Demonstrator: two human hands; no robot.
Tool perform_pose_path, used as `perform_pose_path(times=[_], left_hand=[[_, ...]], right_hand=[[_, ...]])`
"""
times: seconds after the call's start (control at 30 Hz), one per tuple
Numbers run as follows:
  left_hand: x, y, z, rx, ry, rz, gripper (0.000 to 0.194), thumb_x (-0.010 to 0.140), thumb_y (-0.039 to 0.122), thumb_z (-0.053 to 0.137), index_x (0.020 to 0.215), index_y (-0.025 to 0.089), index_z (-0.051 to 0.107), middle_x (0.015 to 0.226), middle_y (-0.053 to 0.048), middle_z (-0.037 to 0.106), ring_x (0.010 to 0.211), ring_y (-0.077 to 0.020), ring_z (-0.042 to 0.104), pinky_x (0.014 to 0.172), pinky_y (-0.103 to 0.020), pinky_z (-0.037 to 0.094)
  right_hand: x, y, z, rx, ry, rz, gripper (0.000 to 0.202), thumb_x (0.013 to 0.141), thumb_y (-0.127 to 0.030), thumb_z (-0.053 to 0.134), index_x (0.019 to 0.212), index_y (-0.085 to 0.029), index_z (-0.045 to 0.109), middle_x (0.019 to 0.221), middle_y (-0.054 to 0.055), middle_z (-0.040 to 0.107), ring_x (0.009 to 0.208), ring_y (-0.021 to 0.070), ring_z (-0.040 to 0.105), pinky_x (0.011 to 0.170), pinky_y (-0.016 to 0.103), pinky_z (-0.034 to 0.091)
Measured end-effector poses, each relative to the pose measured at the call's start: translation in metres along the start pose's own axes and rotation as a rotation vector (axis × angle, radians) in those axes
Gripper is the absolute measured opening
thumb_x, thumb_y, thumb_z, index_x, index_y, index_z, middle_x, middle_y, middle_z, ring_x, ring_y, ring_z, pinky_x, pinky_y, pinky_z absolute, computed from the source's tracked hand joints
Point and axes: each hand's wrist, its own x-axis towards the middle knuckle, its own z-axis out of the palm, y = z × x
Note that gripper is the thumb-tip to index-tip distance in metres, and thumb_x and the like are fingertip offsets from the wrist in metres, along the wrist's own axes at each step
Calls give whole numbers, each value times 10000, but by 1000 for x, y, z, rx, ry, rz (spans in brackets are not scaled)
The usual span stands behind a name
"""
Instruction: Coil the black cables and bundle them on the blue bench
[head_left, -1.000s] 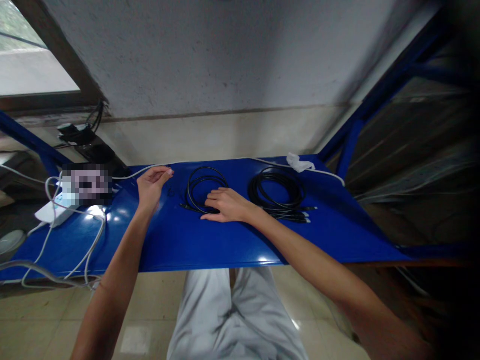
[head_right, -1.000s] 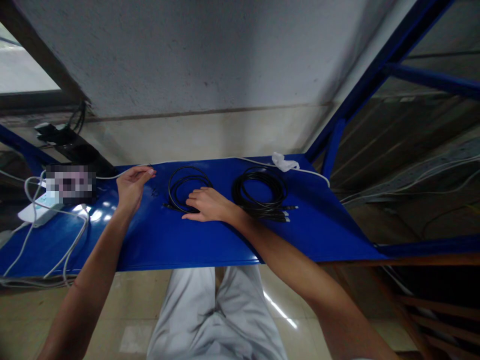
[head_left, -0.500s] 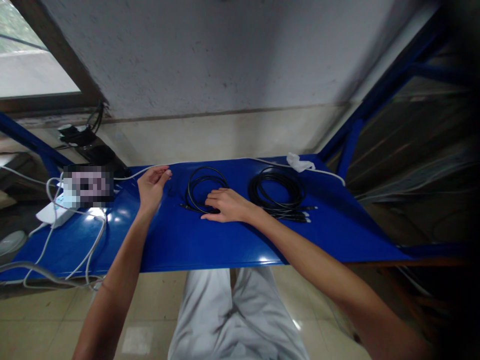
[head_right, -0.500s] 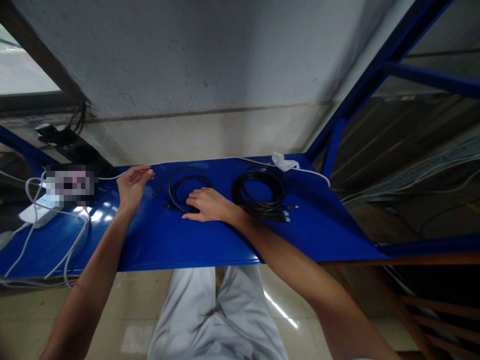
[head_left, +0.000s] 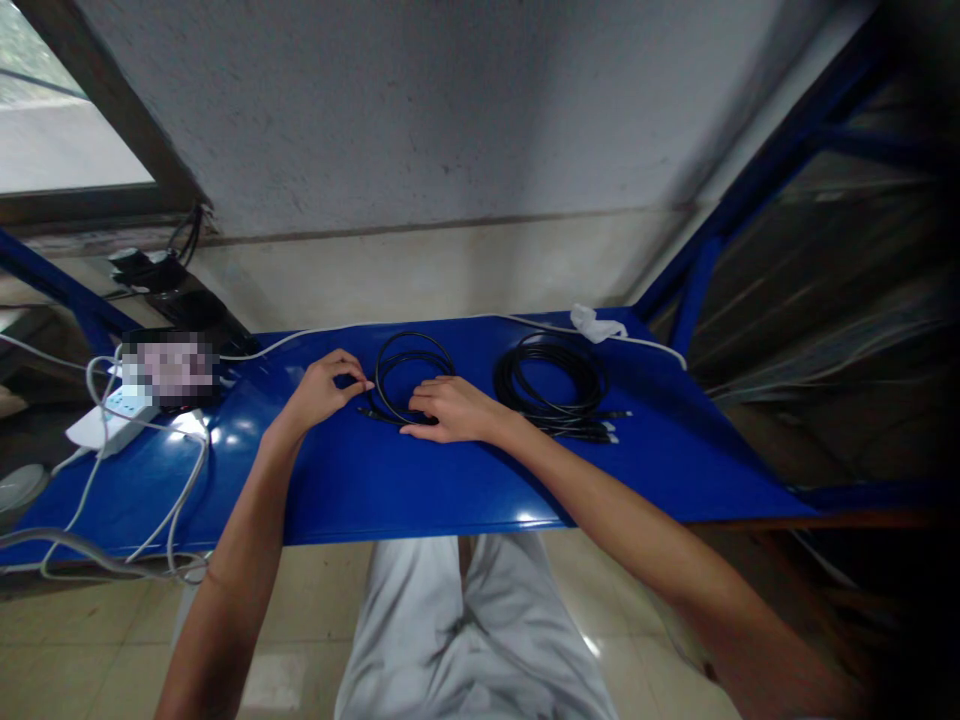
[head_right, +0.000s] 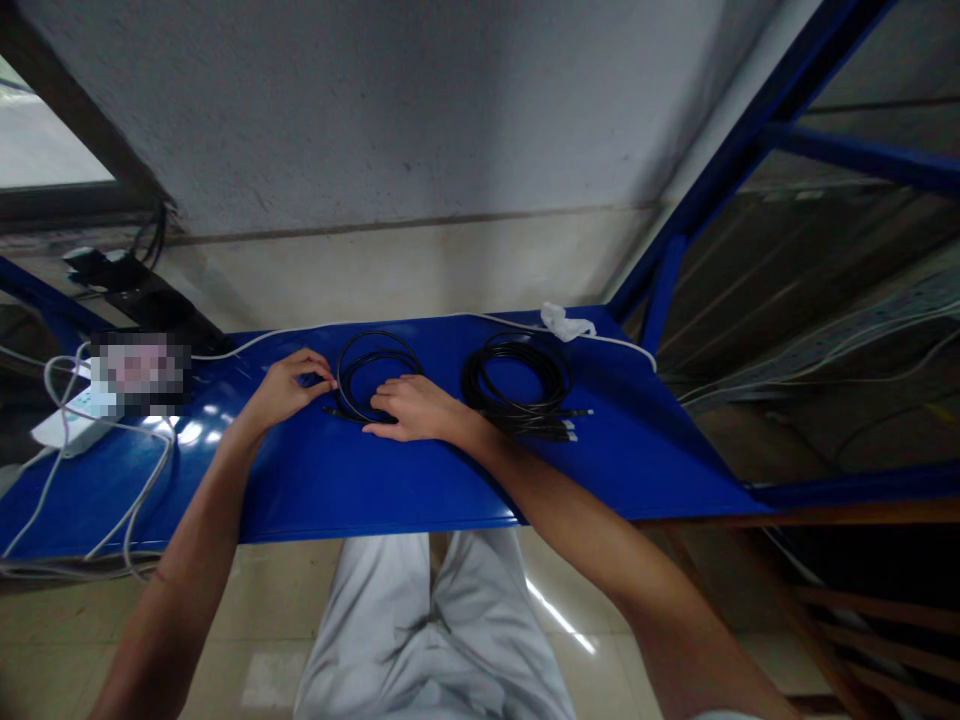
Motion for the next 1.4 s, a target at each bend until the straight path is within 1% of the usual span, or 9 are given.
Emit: perform_pose_path(times=[0.2, 0.33, 0.5, 0.7, 0.93, 1.1, 1.2, 1.3, 1.4], left_hand=[[1, -8, -7, 0, 23, -42, 140, 829, 387, 844, 783, 266, 792, 947, -76, 741, 923, -261, 693, 978, -435, 564], [1, -19, -10, 49, 157, -59, 70, 796, 290, 832, 787, 252, 774, 908, -81, 716, 900, -270, 666, 988, -449, 557], [0, -28, -16, 126, 321, -96, 105, 768, 202, 810, 860, 227, 766, 953, -88, 694, 920, -279, 652, 994, -464, 543], [4, 5, -14, 58, 452, -65, 116, 932, 230, 698, 991, 231, 798, 1027, -79, 742, 991, -260, 680, 1009, -430, 537], [7, 45, 0, -230, 572, 0, 163, 918, 338, 833, 1035, 227, 810, 1088, -73, 775, 1005, -212, 742, 984, -366, 598], [5, 67, 10, -449, 538, -35, 248, 847, 355, 915, 999, 196, 800, 1062, -69, 811, 976, -204, 796, 979, -368, 645], [2, 78, 19, -587, 406, -19, 240, 832, 361, 931, 955, 199, 803, 1034, -79, 830, 932, -233, 819, 944, -407, 674], [-3, 83, 29, -580, 241, -3, 187, 852, 362, 917, 916, 207, 835, 1002, -90, 846, 928, -256, 826, 917, -412, 679], [-5, 82, 33, -496, 181, 30, 142, 889, 360, 884, 926, 225, 863, 980, -86, 849, 933, -252, 821, 911, -396, 662]], right_hand=[[0, 0, 1, 3, 2, 2, 384, 1058, -534, 667, 954, -170, 733, 920, 85, 742, 844, 210, 654, 768, 309, 424], [0, 0, -1, 2, 5, -5, 388, 1064, -537, 659, 942, -174, 724, 912, 79, 739, 848, 209, 656, 768, 308, 424], [0, -1, -3, 4, -3, -13, 419, 1072, -559, 640, 947, -168, 722, 922, 78, 741, 862, 209, 669, 783, 312, 439], [0, -4, -5, -14, 75, 26, 617, 993, -737, 641, 1154, -150, 737, 1062, 124, 749, 974, 257, 689, 887, 362, 495], [3, -5, -6, 124, 227, 136, 476, 1080, -565, 614, 1326, -161, 668, 1245, 161, 726, 1127, 281, 702, 1009, 420, 543], [7, -9, -6, 421, 370, 256, 349, 1084, -476, 637, 1288, -195, 665, 1192, 118, 739, 1099, 244, 721, 968, 375, 582], [13, -13, -3, 706, 434, 322, 346, 1028, -488, 718, 1221, -203, 682, 1123, 76, 765, 966, 199, 742, 870, 329, 605], [17, -16, 2, 1031, 458, 359, 400, 944, -523, 813, 1170, -211, 704, 1058, 44, 790, 916, 182, 753, 870, 320, 621], [19, -17, 7, 1259, 438, 389, 442, 881, -551, 866, 1126, -209, 731, 955, 27, 806, 867, 183, 767, 845, 319, 630]])
